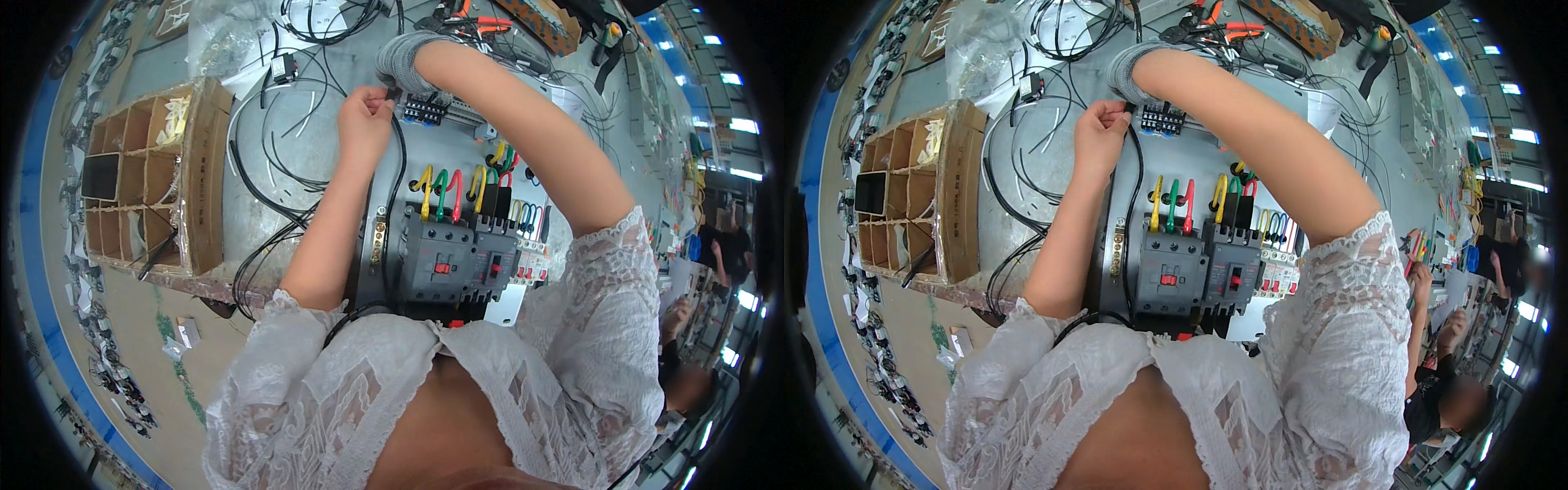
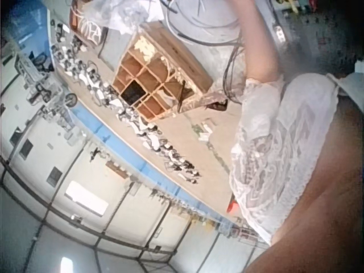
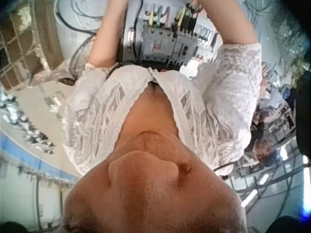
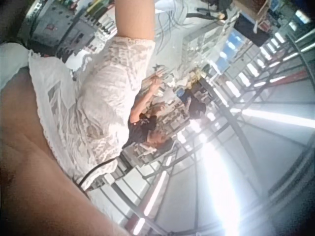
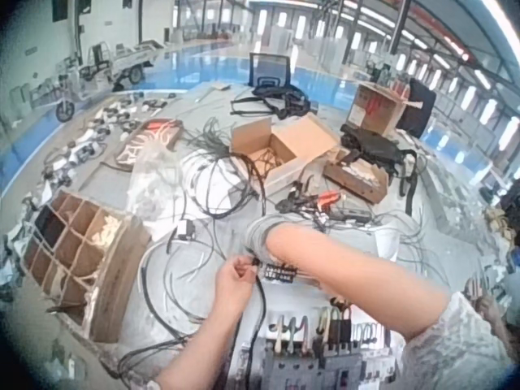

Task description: The person strips and twists black wires, then inserts them into a terminal block on an electrical control unit. They repeat this process for multiple wires, organizing them as they work.

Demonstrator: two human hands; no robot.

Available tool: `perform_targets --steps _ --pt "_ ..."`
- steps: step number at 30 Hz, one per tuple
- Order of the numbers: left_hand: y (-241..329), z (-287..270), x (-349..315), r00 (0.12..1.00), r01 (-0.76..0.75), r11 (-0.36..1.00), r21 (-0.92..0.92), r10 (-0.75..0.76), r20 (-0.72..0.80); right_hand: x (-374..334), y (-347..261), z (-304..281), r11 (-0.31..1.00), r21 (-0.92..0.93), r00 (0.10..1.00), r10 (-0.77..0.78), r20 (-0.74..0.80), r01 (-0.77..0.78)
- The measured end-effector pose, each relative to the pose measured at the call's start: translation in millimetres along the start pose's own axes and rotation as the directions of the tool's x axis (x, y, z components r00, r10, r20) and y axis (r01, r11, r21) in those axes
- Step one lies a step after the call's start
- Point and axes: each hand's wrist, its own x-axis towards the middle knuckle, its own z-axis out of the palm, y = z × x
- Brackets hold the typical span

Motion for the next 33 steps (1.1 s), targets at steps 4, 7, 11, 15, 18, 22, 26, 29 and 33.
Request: perform_targets --steps 4,7,11,15,18,22,26,29,33 --pt "-2.3 -3.3 -2.5 0.997 -0.073 0.987 0.142 0.067 0.042 6.6 2.3 -5.0 0.999 0.017 0.999 -0.042 0.019 0.042" --pt "-1.4 -6.3 -2.4 0.984 -0.171 0.952 0.252 0.153 0.086 10.5 4.9 -6.2 0.997 0.034 0.997 -0.067 0.025 0.066" --pt "16.1 -8.6 -15.3 0.981 -0.194 0.900 0.390 0.169 0.097 17.3 8.5 -9.2 0.994 0.051 0.994 -0.102 0.042 0.100" --pt "26.7 -3.9 -21.0 0.971 -0.235 0.863 0.448 0.225 0.076 27.3 19.9 -13.6 0.990 0.074 0.991 -0.125 0.048 0.121" --pt "30.4 -0.1 -25.5 0.957 -0.277 0.841 0.464 0.285 0.055 32.4 26.2 -10.7 0.987 0.093 0.989 -0.139 0.058 0.133" --pt "35.6 2.0 -30.1 0.967 -0.254 0.801 0.543 0.229 0.114 35.7 31.6 -2.9 0.984 0.116 0.987 -0.145 0.073 0.136" --pt "35.1 5.2 -30.0 0.945 -0.319 0.771 0.551 0.302 0.125 45.0 48.1 9.6 0.968 0.231 0.988 -0.127 0.092 0.102" --pt "32.2 5.9 -29.3 0.926 -0.362 0.768 0.529 0.360 0.111 42.1 50.4 7.7 0.966 0.257 0.994 -0.066 0.090 0.041" --pt "32.9 2.6 -29.6 0.925 -0.380 0.780 0.497 0.335 0.181 36.5 42.8 2.8 0.974 0.226 0.998 -0.005 0.063 -0.009"
